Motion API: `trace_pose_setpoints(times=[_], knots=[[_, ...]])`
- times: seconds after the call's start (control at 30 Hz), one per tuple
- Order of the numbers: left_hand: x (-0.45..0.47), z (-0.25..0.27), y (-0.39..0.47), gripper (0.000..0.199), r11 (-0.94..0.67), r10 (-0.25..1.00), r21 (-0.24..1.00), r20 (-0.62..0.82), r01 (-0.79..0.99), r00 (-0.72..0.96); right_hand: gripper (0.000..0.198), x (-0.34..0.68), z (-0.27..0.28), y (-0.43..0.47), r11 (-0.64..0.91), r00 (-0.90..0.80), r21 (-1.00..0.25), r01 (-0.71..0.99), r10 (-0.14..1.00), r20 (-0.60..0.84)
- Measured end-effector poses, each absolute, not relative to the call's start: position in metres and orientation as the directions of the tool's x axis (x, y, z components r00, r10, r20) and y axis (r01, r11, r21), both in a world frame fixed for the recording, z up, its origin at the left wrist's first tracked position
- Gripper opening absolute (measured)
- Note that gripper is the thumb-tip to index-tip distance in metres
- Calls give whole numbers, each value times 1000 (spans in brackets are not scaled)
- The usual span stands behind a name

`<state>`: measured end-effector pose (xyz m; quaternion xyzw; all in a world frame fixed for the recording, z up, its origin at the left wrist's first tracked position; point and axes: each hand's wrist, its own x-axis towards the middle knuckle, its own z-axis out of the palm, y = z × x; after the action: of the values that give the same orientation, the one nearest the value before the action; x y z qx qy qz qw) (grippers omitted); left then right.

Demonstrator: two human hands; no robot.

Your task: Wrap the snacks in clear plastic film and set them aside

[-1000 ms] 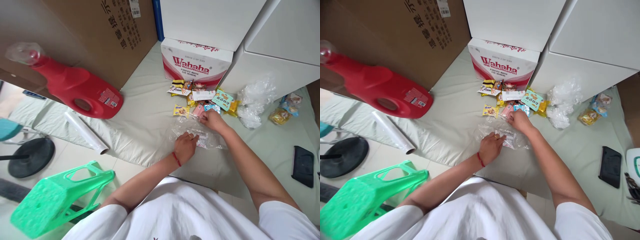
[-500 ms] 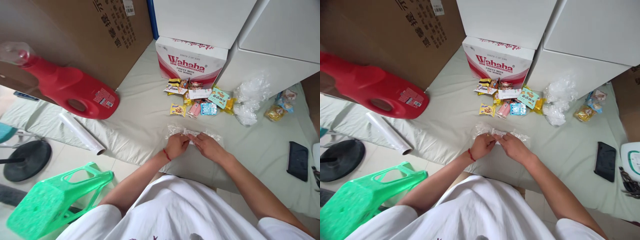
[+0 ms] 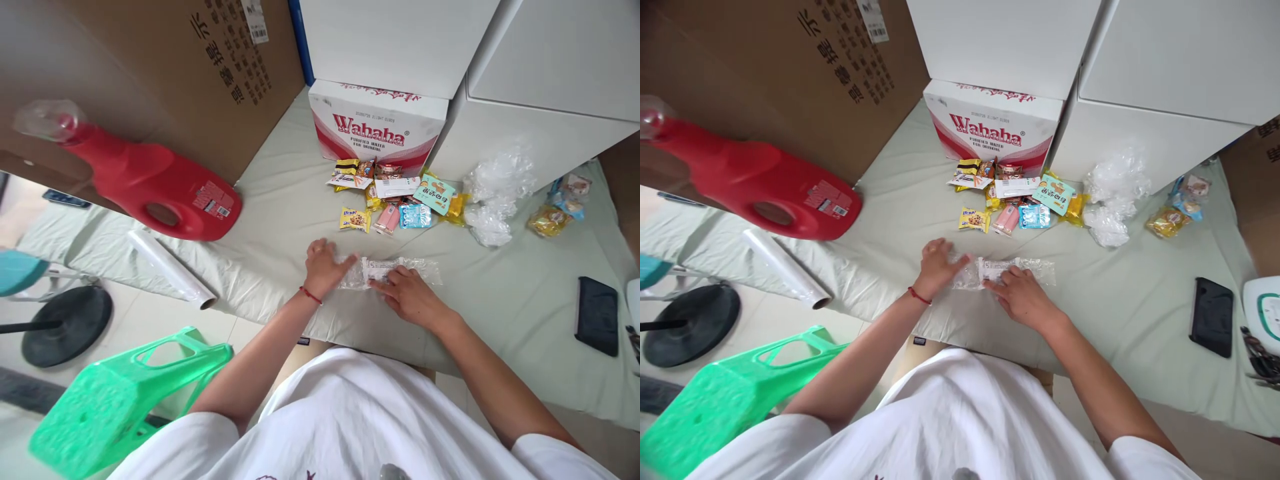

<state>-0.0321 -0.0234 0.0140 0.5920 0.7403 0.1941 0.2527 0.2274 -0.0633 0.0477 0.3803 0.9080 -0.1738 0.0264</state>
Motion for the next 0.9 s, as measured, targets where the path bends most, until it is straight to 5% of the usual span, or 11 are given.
trace_pose_setpoints(times=[0.07, 0.13, 0.27, 0.37, 0.47, 0.57, 0.67, 0.77, 0.9], knots=[[-29, 19, -32, 33, 176, 976, 530, -206, 829, -75, 48, 230, 49, -65, 633, -702, -320, 705, 689, -184], [-27, 28, -41, 19, 147, 977, 602, -215, 785, -18, 49, 231, 50, -66, 615, -695, -344, 709, 693, -194], [-11, 49, -49, 22, 285, 938, 890, -335, 355, 85, 47, 226, 50, -66, 598, -683, -349, 722, 698, -216], [17, 53, -48, 24, 391, 890, 913, -407, 113, 204, 42, 222, 51, -66, 596, -673, -330, 732, 707, -216], [41, 44, -48, 28, 226, 942, 924, -288, 308, 172, 43, 227, 52, -72, 588, -682, -389, 709, 711, -171], [52, 33, -50, 29, 56, 974, 806, -175, 590, 146, 34, 246, 51, -80, 518, -687, -585, 624, 720, -95], [55, 29, -52, 27, 60, 978, 689, -185, 723, 96, 38, 270, 42, -80, 240, -373, -706, 667, 927, -38], [56, 29, -51, 43, 77, 991, 628, -135, 774, 11, 45, 285, 24, -67, 22, 44, -590, 807, 994, 97], [55, 30, -46, 60, 174, 982, 554, -155, 814, -105, 45, 286, 7, -54, 16, 9, -412, 911, 998, 61]])
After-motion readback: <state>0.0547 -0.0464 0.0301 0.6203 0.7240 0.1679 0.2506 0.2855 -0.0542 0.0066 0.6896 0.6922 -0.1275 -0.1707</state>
